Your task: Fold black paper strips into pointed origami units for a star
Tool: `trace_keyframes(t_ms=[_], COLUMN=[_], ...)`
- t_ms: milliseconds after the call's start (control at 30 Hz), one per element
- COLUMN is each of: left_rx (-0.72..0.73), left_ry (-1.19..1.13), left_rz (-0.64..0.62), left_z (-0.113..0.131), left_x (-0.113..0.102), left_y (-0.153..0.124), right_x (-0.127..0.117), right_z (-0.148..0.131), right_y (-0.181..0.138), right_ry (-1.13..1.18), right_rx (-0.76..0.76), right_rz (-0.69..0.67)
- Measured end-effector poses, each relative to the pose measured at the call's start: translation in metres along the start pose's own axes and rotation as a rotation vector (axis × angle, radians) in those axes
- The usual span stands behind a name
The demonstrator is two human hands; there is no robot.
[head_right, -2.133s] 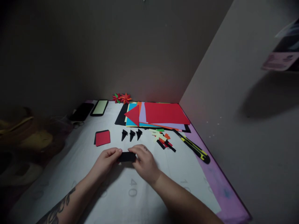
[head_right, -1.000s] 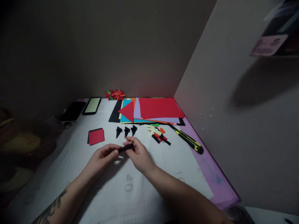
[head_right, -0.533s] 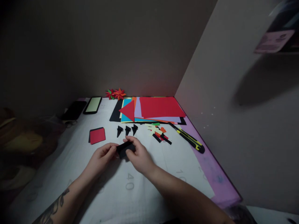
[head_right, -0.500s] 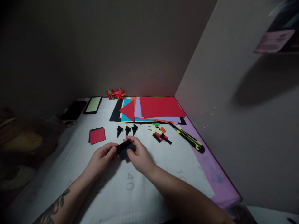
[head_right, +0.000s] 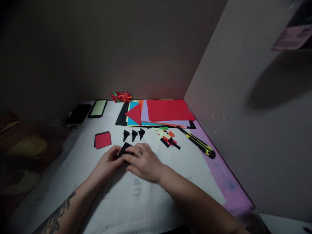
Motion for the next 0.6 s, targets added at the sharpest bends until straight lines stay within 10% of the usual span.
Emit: trace_keyframes(t_ms=[300,433,600], left_rx=[0.029,0.393,0.873], left_ry=[0.179,0.796,1.278], left_rz=[0.058,0.177,0.007], left_z=[-0.012,0.000,0.005], left_x=[-0.007,-0.014,-0.004], left_y=[0.005,0.000,-0.017], right_x=[0.014,0.014,0.010], right_z=[0.016,0.029,0.038], right_y=[0.000,-0.007,-0.010], right_ry=[-0.203,-0.163,-0.027], right_rx=[-0.172,-0.148,-0.096], right_rz=[-0.170,-0.198,-0.227])
Point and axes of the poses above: each hand's wrist, its own y-axis towards the middle knuckle, its own x-axis out of the palm, z = x × y, the point moved 3 cm from there along y, towards the middle knuckle, and after that the axes turned 2 degrees about y, right-handed, at the moved point
